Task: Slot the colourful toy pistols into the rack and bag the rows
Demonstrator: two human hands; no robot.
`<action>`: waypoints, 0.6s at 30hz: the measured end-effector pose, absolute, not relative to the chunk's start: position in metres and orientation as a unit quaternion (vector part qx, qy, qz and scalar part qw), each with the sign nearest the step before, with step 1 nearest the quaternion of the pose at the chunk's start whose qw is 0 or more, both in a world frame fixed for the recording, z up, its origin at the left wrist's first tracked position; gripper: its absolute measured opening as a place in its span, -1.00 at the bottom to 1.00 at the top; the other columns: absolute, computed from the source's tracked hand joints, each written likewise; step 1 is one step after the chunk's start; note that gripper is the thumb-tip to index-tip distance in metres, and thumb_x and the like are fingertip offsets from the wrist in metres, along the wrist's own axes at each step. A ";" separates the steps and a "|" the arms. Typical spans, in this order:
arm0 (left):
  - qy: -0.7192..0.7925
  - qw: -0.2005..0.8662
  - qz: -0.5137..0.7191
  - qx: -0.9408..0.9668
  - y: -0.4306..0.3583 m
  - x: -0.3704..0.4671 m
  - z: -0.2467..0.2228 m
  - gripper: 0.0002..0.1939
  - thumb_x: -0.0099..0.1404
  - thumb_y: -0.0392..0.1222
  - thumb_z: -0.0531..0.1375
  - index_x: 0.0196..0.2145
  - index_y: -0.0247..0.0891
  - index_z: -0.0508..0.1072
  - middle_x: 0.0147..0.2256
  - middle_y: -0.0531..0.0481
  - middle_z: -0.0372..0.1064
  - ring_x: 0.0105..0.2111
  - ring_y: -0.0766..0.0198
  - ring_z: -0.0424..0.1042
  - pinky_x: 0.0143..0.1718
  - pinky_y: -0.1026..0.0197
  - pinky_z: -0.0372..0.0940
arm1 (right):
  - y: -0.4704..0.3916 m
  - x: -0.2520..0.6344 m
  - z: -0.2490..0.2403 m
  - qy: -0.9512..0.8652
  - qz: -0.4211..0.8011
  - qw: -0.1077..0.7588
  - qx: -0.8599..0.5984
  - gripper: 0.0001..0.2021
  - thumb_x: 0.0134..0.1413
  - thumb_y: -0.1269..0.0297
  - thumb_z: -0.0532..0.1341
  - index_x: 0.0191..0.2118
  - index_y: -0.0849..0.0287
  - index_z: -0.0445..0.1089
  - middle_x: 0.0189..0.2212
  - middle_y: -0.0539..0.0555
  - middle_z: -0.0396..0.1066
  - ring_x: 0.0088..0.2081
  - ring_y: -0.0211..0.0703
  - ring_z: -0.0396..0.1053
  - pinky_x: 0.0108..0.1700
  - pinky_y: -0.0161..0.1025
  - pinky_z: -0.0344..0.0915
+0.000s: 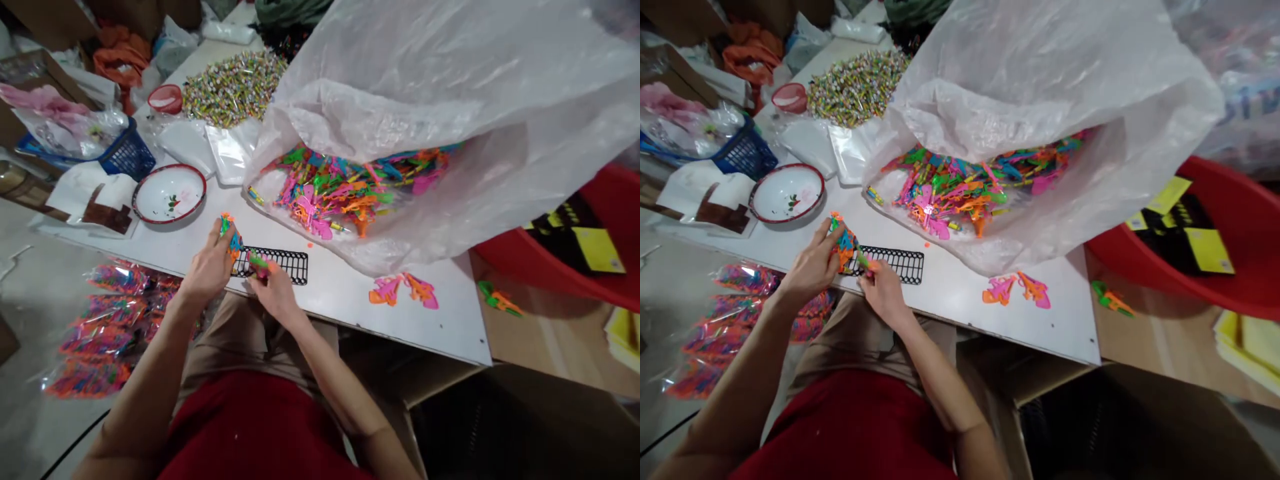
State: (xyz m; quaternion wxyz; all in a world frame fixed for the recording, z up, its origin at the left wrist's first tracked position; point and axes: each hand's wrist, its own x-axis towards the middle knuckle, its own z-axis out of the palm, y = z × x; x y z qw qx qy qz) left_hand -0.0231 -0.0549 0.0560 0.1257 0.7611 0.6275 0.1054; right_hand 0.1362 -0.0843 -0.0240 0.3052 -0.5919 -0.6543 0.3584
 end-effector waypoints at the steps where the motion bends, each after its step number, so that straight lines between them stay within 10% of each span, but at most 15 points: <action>1: 0.630 0.124 0.102 0.760 -0.055 -0.022 0.056 -0.41 0.29 -0.33 -0.02 0.27 -0.34 0.16 0.33 -0.28 -0.08 0.22 -0.12 0.20 0.16 -0.10 0.24 | -0.094 0.124 -0.034 -0.645 0.374 0.302 -0.594 -0.90 0.10 0.35 0.24 -0.23 0.18 0.44 -0.35 0.06 0.47 -0.32 -0.14 0.41 -0.23 -0.28 0.33; 18: 0.639 0.114 0.117 0.751 -0.063 -0.017 0.049 -0.43 0.33 -0.30 -0.04 0.29 -0.31 0.14 0.33 -0.31 -0.11 0.10 -0.13 0.35 0.02 -0.08 0.38 | -0.089 0.097 -0.064 -0.741 0.262 0.256 -0.563 -0.86 0.30 0.32 0.06 -0.12 0.10 0.34 -0.20 0.12 0.38 -0.19 -0.10 0.38 -0.21 -0.26 0.36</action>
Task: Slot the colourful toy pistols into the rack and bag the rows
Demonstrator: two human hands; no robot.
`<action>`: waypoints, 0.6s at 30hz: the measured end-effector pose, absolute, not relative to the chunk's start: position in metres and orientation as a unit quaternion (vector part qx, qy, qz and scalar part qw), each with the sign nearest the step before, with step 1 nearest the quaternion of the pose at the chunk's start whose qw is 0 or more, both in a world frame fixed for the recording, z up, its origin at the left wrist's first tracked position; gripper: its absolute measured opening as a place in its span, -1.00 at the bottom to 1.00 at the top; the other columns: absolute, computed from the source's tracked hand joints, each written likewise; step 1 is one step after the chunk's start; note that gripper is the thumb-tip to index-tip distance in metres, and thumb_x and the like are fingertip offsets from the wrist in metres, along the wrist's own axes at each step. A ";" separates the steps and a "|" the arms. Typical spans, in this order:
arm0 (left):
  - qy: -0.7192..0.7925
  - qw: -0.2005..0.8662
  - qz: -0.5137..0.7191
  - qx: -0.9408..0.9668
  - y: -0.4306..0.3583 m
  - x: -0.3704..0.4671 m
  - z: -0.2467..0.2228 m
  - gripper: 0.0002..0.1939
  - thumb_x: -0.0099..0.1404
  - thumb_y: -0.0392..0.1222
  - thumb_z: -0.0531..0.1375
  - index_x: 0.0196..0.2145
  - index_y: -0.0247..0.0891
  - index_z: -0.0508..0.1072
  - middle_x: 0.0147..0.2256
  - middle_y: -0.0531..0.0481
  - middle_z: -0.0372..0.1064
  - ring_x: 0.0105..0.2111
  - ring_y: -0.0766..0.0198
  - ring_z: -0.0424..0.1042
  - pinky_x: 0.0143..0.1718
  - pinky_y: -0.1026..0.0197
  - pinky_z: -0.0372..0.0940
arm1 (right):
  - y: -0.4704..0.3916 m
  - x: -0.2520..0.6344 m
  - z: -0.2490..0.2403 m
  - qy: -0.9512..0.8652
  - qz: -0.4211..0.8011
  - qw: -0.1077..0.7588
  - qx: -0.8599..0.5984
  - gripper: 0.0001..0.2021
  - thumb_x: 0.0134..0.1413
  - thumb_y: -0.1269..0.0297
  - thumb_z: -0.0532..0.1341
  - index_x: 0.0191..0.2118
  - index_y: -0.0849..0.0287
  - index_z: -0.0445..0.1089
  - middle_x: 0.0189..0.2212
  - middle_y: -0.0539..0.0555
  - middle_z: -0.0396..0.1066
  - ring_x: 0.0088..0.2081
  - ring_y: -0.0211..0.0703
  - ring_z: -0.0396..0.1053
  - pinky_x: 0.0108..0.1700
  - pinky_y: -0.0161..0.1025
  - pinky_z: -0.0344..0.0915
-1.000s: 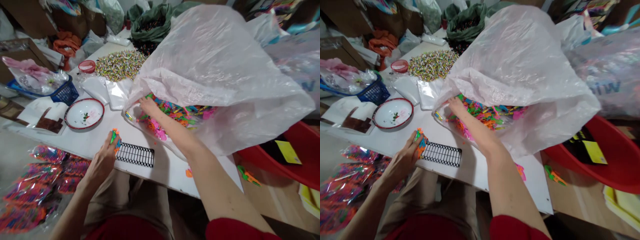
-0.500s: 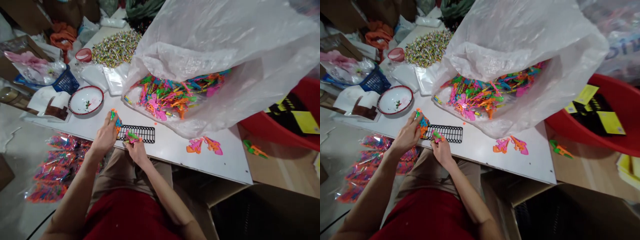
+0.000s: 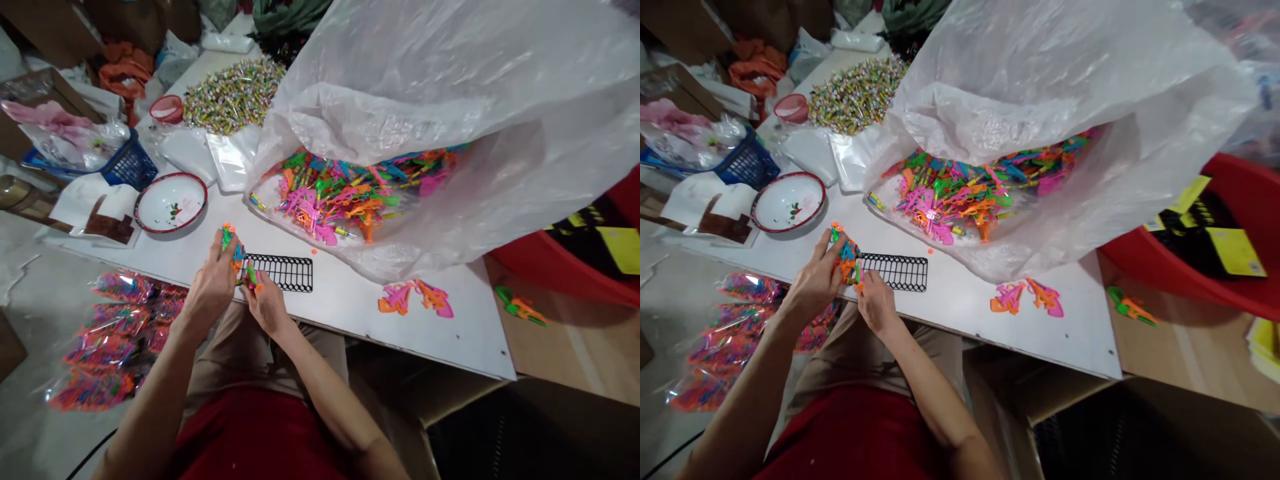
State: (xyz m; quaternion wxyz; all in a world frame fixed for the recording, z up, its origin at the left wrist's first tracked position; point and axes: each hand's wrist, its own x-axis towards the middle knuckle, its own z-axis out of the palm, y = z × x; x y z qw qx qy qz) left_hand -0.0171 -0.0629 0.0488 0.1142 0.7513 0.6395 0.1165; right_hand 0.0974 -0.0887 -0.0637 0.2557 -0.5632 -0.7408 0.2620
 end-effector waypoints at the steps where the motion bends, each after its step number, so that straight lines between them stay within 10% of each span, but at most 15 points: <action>1: 0.637 0.113 0.121 0.753 -0.063 -0.017 0.048 -0.43 0.33 -0.30 -0.04 0.29 -0.30 0.14 0.33 -0.30 -0.09 0.10 -0.11 0.35 0.01 -0.06 0.39 | -0.087 0.099 -0.061 -0.748 0.258 0.246 -0.560 -0.87 0.30 0.31 0.06 -0.14 0.12 0.34 -0.21 0.13 0.38 -0.19 -0.10 0.38 -0.21 -0.25 0.36; 18: 0.652 0.102 0.083 0.746 -0.061 -0.010 0.055 -0.39 0.32 -0.33 -0.02 0.32 -0.21 0.07 0.36 -0.24 -0.19 0.17 -0.14 0.27 -0.01 -0.12 0.41 | -0.085 0.109 -0.049 -0.748 0.297 0.220 -0.551 -0.88 0.34 0.31 0.07 -0.15 0.13 0.35 -0.24 0.05 0.39 -0.26 -0.22 0.38 -0.28 -0.35 0.25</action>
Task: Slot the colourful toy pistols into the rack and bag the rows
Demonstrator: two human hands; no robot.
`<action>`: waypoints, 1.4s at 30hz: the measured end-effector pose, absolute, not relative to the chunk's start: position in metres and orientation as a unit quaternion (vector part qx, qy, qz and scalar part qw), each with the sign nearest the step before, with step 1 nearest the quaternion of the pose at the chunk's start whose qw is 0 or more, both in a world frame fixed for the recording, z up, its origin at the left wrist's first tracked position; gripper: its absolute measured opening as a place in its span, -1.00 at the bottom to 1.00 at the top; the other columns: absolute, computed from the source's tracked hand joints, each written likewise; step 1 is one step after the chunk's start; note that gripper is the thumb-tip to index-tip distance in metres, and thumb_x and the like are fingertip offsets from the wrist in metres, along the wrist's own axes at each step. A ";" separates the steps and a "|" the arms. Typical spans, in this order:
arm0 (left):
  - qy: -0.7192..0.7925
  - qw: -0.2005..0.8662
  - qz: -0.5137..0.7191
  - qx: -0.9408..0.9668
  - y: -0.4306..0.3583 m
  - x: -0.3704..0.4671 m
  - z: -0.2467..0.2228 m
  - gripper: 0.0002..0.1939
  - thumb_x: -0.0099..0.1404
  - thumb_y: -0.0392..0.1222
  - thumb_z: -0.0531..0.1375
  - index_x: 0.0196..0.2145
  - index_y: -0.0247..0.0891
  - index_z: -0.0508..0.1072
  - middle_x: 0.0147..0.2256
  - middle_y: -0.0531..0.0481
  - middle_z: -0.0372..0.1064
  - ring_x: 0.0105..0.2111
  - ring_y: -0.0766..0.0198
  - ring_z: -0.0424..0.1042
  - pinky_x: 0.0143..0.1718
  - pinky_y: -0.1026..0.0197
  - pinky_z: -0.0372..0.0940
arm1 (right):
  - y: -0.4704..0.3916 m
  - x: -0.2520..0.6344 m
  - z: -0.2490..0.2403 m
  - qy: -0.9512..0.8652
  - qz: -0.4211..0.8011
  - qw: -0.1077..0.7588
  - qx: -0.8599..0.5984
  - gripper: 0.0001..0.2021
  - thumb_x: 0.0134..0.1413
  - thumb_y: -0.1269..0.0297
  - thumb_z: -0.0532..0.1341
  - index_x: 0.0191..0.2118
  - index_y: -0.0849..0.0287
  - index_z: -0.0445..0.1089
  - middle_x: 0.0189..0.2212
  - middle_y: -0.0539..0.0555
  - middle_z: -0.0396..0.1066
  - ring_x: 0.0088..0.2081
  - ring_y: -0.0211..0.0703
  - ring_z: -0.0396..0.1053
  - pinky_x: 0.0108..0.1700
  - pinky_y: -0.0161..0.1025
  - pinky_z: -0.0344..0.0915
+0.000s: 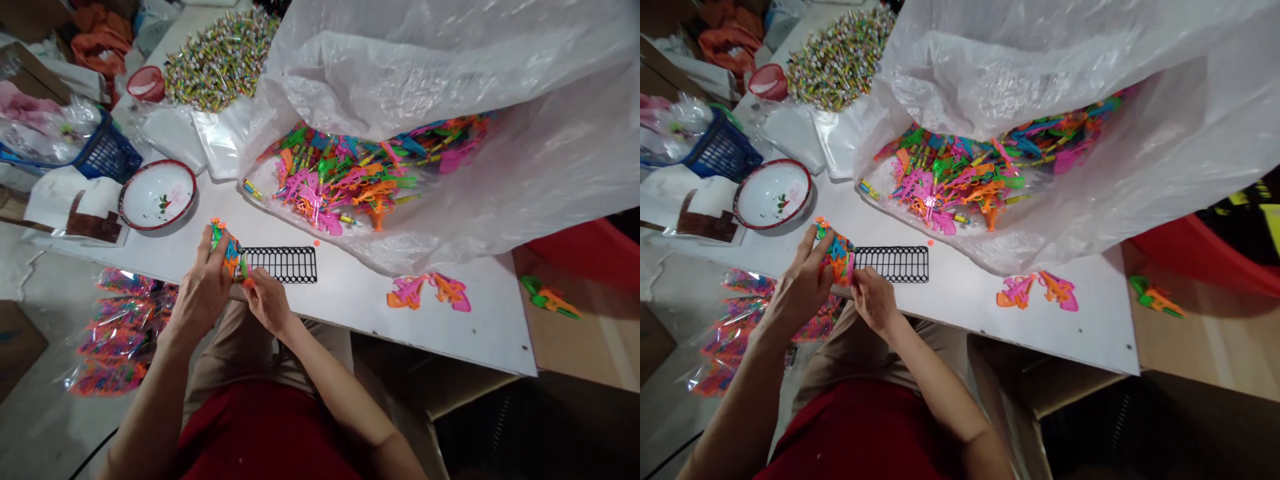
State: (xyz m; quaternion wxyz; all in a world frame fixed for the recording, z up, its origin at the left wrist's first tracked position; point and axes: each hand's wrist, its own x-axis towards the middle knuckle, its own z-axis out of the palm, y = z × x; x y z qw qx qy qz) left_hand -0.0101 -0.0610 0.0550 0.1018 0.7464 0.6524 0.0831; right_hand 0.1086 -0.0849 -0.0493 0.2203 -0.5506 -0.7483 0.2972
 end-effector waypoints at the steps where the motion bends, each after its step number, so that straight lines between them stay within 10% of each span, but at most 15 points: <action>1: 0.654 0.103 0.081 0.745 -0.061 -0.010 0.056 -0.38 0.32 -0.33 -0.01 0.32 -0.21 0.06 0.36 -0.23 -0.19 0.17 -0.15 0.26 -0.01 -0.12 0.41 | -0.083 0.108 -0.048 -0.755 0.281 0.207 -0.554 -0.87 0.35 0.30 0.06 -0.15 0.12 0.34 -0.25 0.04 0.39 -0.25 -0.22 0.38 -0.29 -0.35 0.24; 14: 0.632 0.177 0.161 0.737 -0.061 -0.016 0.054 -0.48 0.43 -0.10 -0.10 0.28 -0.30 0.16 0.36 -0.23 -0.15 0.33 -0.07 -0.05 0.26 -0.19 0.06 | -0.076 0.106 -0.029 -0.808 0.200 0.096 -0.545 -0.84 0.36 0.35 -0.01 -0.13 0.18 0.30 -0.24 0.13 0.40 -0.27 -0.13 0.39 -0.32 -0.26 0.28; 27: 0.665 0.120 0.157 0.720 -0.063 -0.004 0.051 -0.38 0.26 -0.15 0.09 0.27 -0.30 0.19 0.34 -0.27 -0.10 0.26 -0.16 0.11 0.19 -0.20 0.17 | -0.081 0.122 -0.036 -0.673 0.320 0.489 -0.453 -0.62 0.13 0.48 0.18 0.07 0.14 0.22 -0.07 0.17 0.31 -0.06 -0.11 0.35 -0.09 -0.22 0.41; 42: 0.647 0.158 0.184 0.723 -0.061 -0.009 0.048 -0.48 0.40 -0.13 -0.06 0.26 -0.29 0.18 0.35 -0.23 -0.15 0.33 0.00 -0.03 0.29 -0.13 0.04 | -0.069 0.121 -0.038 -0.751 0.275 0.470 -0.375 -0.72 0.12 0.47 0.13 -0.04 0.13 0.23 -0.17 0.14 0.37 -0.09 -0.07 0.32 -0.04 -0.11 0.37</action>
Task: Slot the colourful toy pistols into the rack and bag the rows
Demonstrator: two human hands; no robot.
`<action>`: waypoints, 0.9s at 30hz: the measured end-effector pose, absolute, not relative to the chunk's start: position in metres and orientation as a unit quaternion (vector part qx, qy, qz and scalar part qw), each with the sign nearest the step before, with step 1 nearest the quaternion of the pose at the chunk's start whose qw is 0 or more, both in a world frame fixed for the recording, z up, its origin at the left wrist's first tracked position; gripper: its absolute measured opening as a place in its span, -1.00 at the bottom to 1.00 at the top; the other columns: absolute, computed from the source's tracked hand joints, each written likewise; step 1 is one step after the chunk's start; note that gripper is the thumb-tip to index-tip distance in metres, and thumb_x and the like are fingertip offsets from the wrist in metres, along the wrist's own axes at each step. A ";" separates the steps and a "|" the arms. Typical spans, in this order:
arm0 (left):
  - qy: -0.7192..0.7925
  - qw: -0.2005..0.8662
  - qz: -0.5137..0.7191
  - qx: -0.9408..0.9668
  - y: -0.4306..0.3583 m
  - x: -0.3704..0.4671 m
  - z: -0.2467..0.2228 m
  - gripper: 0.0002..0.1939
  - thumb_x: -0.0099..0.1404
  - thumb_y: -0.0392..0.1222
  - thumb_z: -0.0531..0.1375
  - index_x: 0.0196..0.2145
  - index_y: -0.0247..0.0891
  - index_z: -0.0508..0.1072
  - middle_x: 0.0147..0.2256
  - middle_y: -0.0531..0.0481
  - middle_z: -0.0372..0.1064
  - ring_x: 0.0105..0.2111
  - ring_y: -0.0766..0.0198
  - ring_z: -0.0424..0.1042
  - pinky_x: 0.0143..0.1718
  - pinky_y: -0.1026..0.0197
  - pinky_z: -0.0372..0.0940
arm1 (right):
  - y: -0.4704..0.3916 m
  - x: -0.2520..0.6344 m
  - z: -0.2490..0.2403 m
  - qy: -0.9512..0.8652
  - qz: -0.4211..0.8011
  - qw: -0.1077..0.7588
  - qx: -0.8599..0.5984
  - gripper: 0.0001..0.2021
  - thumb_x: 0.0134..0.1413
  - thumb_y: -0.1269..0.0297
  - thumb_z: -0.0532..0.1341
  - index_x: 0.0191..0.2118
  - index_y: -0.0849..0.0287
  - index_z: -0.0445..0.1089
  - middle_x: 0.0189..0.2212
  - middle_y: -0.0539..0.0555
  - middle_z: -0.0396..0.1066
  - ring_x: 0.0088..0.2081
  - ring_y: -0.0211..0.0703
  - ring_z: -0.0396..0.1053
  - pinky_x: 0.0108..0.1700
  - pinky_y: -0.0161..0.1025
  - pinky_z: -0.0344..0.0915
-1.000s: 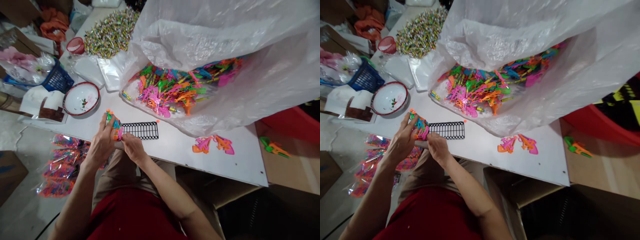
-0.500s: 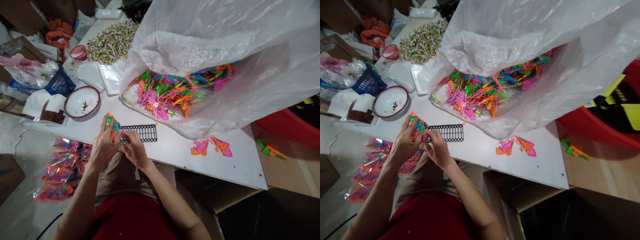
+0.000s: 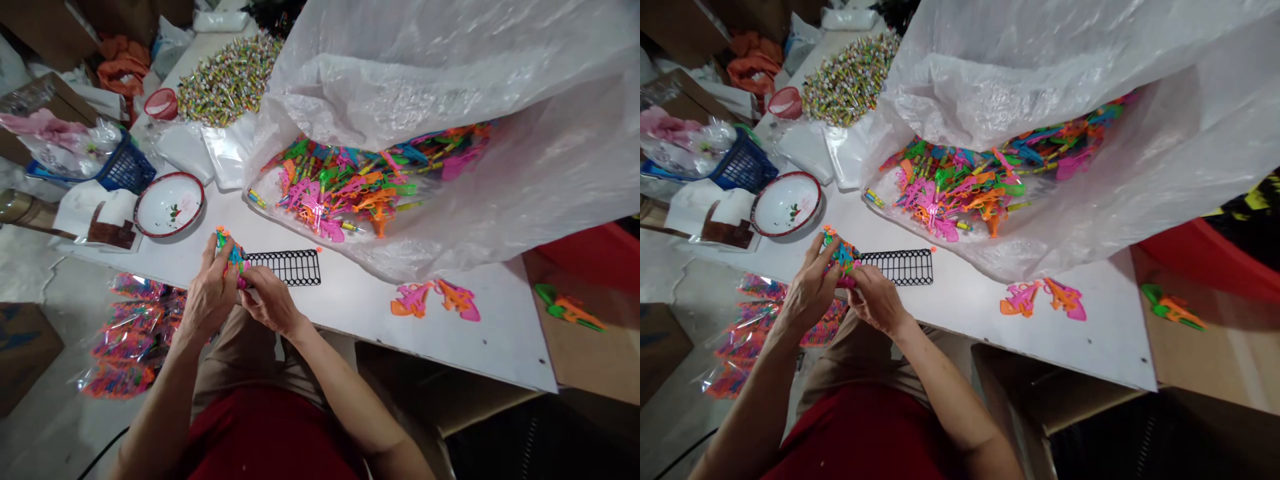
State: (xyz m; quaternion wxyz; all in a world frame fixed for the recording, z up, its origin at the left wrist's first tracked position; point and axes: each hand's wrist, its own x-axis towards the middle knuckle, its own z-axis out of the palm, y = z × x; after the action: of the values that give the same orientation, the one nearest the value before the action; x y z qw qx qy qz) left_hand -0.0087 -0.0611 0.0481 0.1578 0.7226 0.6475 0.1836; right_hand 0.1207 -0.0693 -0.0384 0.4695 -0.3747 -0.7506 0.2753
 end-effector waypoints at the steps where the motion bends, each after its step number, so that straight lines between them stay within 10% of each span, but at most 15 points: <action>1: 0.644 0.156 0.181 0.727 -0.061 -0.009 0.048 -0.47 0.39 -0.14 -0.06 0.27 -0.30 0.17 0.36 -0.24 -0.16 0.32 -0.01 -0.03 0.28 -0.15 0.05 | -0.067 0.122 -0.037 -0.749 0.282 0.466 -0.377 -0.72 0.09 0.48 0.15 -0.07 0.12 0.24 -0.16 0.14 0.36 -0.08 -0.07 0.31 -0.04 -0.11 0.37; 27: 0.636 0.208 0.264 0.695 -0.039 -0.044 0.063 -0.54 0.30 0.02 0.12 0.12 -0.13 0.38 0.24 -0.12 0.17 0.23 0.07 0.19 0.21 -0.09 0.15 | -0.067 0.113 -0.047 -0.736 0.247 0.507 -0.375 -0.68 0.04 0.43 0.14 -0.03 0.16 0.24 -0.11 0.20 0.38 0.01 -0.02 0.32 0.04 -0.05 0.36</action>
State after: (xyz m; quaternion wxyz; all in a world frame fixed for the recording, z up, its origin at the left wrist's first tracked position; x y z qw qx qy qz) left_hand -0.0444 -0.0386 0.0632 0.2082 0.6948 0.6358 0.2638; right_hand 0.1131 -0.0667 -0.0465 0.5066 -0.3754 -0.7358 0.2469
